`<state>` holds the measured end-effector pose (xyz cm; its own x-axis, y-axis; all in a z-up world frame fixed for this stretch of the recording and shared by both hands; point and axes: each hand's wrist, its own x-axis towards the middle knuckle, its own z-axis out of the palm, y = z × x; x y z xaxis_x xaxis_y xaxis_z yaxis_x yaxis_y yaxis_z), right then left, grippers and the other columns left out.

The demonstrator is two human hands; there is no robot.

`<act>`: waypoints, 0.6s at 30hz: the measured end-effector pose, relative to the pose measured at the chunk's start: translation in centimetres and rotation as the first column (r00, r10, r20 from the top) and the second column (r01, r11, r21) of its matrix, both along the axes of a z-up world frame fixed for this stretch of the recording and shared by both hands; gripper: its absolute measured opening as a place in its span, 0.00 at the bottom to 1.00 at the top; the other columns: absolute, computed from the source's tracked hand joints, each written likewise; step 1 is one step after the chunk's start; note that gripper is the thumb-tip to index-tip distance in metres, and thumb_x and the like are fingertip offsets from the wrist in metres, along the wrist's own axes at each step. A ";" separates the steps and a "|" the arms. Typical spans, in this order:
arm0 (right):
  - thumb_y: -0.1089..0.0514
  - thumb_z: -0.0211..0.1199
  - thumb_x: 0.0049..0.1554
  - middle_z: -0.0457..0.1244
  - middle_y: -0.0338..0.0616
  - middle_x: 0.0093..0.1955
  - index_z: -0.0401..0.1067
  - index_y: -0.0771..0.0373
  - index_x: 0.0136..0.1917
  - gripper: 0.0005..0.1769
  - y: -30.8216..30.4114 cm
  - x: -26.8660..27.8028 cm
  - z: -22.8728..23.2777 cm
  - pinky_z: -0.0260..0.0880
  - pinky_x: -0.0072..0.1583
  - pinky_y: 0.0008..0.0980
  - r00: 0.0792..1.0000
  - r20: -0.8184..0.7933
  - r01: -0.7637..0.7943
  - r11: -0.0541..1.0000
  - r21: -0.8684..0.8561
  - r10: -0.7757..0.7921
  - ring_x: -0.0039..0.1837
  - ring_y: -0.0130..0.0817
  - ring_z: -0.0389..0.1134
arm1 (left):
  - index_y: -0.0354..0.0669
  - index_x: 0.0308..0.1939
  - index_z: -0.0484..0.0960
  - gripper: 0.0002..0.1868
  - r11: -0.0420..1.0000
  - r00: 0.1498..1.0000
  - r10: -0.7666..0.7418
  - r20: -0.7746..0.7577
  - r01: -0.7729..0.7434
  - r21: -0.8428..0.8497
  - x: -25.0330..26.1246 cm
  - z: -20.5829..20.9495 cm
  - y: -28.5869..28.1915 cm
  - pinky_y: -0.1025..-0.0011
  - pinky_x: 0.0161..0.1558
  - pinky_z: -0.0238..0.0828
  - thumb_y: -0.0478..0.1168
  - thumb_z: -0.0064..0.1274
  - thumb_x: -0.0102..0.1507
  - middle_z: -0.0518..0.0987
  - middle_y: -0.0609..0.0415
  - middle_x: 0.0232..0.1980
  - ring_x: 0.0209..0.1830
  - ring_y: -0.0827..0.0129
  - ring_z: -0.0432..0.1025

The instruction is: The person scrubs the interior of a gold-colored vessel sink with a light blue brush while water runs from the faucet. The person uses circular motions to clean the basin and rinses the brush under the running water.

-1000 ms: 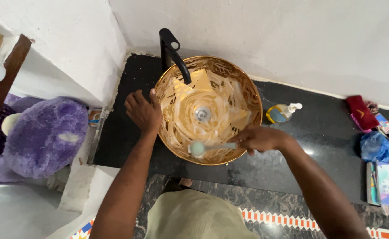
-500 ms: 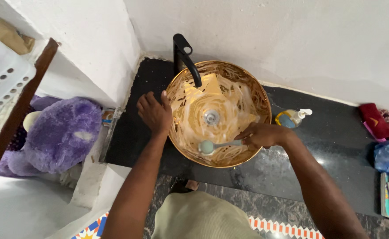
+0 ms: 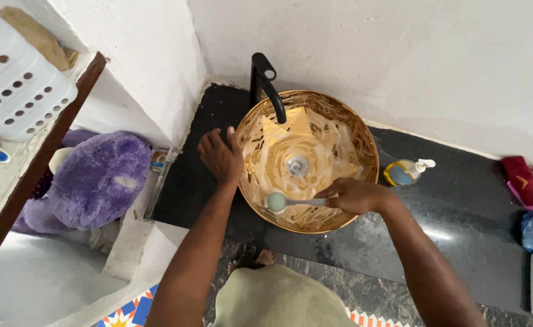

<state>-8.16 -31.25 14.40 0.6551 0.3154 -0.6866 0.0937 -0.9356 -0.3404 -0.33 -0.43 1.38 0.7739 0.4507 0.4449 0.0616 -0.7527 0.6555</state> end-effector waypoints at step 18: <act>0.40 0.53 0.65 0.66 0.59 0.56 0.68 0.36 0.77 0.27 3.6 0.6 0.0 0.68 0.47 0.40 0.948 -0.195 0.256 0.967 -0.011 -0.253 0.44 0.37 0.61 | 0.38 0.55 0.77 0.26 0.998 0.998 0.050 0.024 -0.049 -0.051 0.3 -1.6 0.1 0.45 0.58 0.64 0.58 0.40 0.75 0.73 0.41 0.58 0.63 0.45 0.65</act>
<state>-7.52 -27.69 14.42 0.5698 0.1659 -0.8048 -0.2160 -0.9147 -0.3415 0.00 -0.34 -0.25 0.7391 0.5104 0.4396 0.0811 -0.7152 0.6942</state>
